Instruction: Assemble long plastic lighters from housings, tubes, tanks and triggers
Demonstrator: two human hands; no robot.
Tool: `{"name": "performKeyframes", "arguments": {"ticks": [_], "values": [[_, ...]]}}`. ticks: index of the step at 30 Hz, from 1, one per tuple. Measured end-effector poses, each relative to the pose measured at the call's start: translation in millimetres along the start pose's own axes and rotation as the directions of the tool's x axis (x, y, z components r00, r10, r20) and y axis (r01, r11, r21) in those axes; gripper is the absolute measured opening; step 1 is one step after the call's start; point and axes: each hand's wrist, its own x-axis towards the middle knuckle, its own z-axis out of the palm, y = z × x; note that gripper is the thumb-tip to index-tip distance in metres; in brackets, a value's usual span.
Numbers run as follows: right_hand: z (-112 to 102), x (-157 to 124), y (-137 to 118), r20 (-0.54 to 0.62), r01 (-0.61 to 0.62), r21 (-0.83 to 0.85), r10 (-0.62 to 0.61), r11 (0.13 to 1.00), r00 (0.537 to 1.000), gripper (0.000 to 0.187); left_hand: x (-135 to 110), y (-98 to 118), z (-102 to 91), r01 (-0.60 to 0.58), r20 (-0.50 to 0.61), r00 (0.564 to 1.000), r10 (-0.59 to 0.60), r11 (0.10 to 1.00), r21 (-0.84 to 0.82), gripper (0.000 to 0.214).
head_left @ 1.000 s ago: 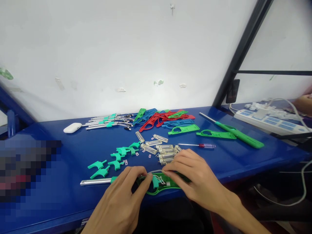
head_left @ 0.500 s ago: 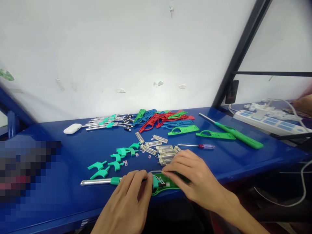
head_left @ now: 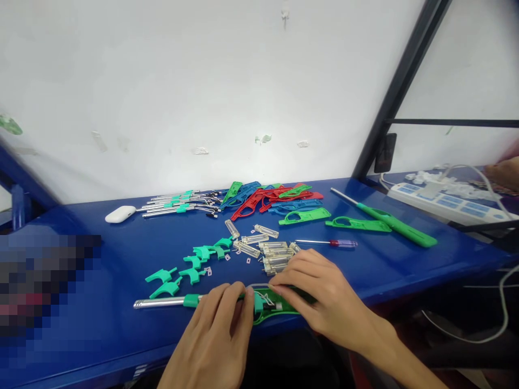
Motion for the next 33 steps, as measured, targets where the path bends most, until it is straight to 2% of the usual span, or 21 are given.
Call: {"name": "performKeyframes", "arguments": {"ticks": [8,16,20,26,30,33], "values": [[0,0,0,-0.002,-0.006,0.005,0.006,1.000,1.000,0.012,-9,3,10.3,-0.049,-0.016,0.999,0.050,0.997,0.057,0.049],[0,-1,0,-0.001,-0.016,0.021,0.016,1.000,1.000,0.008,-5,8,7.9,-0.035,-0.038,0.998,0.040,0.993,0.109,0.050],[0,-1,0,0.015,-0.031,0.024,0.030,0.999,0.999,0.008,4,11,3.5,0.018,-0.072,0.997,-0.012,0.996,0.082,0.048],[-1,2,1,0.031,-0.015,0.023,0.014,1.000,0.999,0.008,22,13,-5.3,0.057,-0.104,0.993,-0.058,0.998,-0.014,0.029],[-2,5,2,0.069,-0.028,-0.029,0.030,0.999,0.997,0.009,25,12,-4.8,0.067,-0.100,0.992,-0.073,0.996,-0.058,0.027],[-7,6,5,0.055,-0.064,-0.070,0.068,0.996,0.996,0.012,26,11,-1.9,0.081,-0.105,0.990,-0.090,0.993,-0.086,0.025]]}}
